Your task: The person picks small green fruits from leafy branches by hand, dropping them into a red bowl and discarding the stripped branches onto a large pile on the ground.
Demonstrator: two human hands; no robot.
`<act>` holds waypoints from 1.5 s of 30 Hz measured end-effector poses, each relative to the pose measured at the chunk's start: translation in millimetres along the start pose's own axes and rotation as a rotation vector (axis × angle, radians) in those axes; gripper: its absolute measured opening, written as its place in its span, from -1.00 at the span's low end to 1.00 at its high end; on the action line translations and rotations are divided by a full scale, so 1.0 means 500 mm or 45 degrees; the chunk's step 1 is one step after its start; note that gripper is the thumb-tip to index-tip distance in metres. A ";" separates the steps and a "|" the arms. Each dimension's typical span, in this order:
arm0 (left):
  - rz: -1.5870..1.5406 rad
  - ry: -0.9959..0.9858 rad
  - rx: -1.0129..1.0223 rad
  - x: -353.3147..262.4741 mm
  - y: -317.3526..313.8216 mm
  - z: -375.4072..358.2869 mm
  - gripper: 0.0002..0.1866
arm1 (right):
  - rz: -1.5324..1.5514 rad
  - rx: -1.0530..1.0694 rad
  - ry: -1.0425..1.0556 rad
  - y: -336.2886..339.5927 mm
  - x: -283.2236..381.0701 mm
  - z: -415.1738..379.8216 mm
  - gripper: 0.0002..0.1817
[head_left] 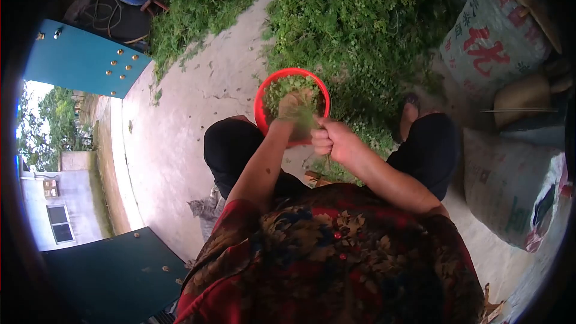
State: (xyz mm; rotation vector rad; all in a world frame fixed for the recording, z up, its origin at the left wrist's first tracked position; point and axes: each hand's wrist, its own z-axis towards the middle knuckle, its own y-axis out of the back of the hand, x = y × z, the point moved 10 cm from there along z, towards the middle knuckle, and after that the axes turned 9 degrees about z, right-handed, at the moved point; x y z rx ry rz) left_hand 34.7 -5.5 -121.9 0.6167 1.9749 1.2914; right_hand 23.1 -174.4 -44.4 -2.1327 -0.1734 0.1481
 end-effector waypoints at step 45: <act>0.239 -0.068 -0.156 -0.007 0.071 0.031 -0.73 | -0.281 -0.376 0.211 0.039 0.021 -0.082 -0.87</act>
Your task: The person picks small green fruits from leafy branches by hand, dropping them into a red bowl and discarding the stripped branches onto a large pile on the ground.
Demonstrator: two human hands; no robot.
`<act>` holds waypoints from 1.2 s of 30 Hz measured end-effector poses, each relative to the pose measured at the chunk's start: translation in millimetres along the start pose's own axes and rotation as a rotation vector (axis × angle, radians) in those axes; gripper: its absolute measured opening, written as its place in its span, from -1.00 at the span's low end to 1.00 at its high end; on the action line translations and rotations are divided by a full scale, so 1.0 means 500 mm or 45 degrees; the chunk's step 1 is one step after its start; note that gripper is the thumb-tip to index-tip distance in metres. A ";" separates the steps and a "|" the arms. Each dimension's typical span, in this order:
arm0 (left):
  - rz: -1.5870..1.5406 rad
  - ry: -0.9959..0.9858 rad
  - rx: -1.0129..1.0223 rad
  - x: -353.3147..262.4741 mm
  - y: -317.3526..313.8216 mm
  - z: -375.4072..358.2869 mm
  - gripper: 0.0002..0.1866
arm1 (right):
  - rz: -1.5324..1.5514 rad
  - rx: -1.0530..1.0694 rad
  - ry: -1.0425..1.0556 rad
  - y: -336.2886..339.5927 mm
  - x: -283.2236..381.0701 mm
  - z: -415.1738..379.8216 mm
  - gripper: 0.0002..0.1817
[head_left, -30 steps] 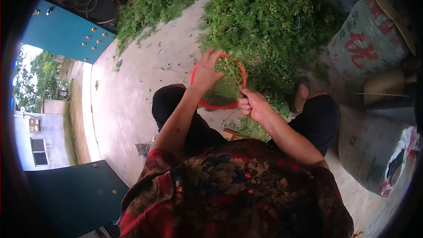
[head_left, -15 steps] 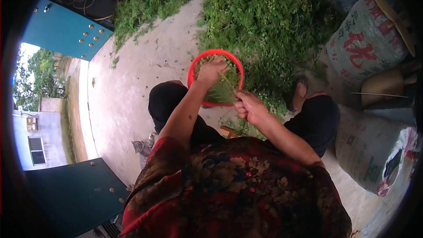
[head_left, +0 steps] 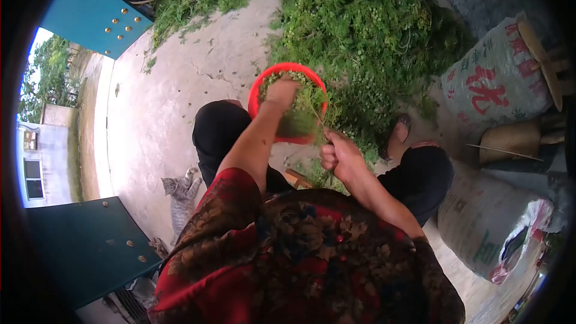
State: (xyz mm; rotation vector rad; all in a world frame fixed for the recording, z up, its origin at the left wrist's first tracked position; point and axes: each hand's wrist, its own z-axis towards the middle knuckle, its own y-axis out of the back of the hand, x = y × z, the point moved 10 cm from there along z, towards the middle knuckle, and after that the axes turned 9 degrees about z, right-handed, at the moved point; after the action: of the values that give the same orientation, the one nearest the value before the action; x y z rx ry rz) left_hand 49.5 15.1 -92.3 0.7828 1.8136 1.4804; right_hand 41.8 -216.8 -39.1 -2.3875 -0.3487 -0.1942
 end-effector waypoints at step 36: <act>-1.904 0.291 0.415 -0.185 0.016 -0.150 -0.70 | -1.641 -0.233 1.724 -0.040 0.200 -0.037 -0.70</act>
State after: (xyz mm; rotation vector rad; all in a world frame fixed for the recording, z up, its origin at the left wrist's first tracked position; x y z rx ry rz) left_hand 46.0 -100.5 -62.8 -0.6379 1.9701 0.2680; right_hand 130.1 -195.4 10.2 -1.2888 -1.0770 -2.2339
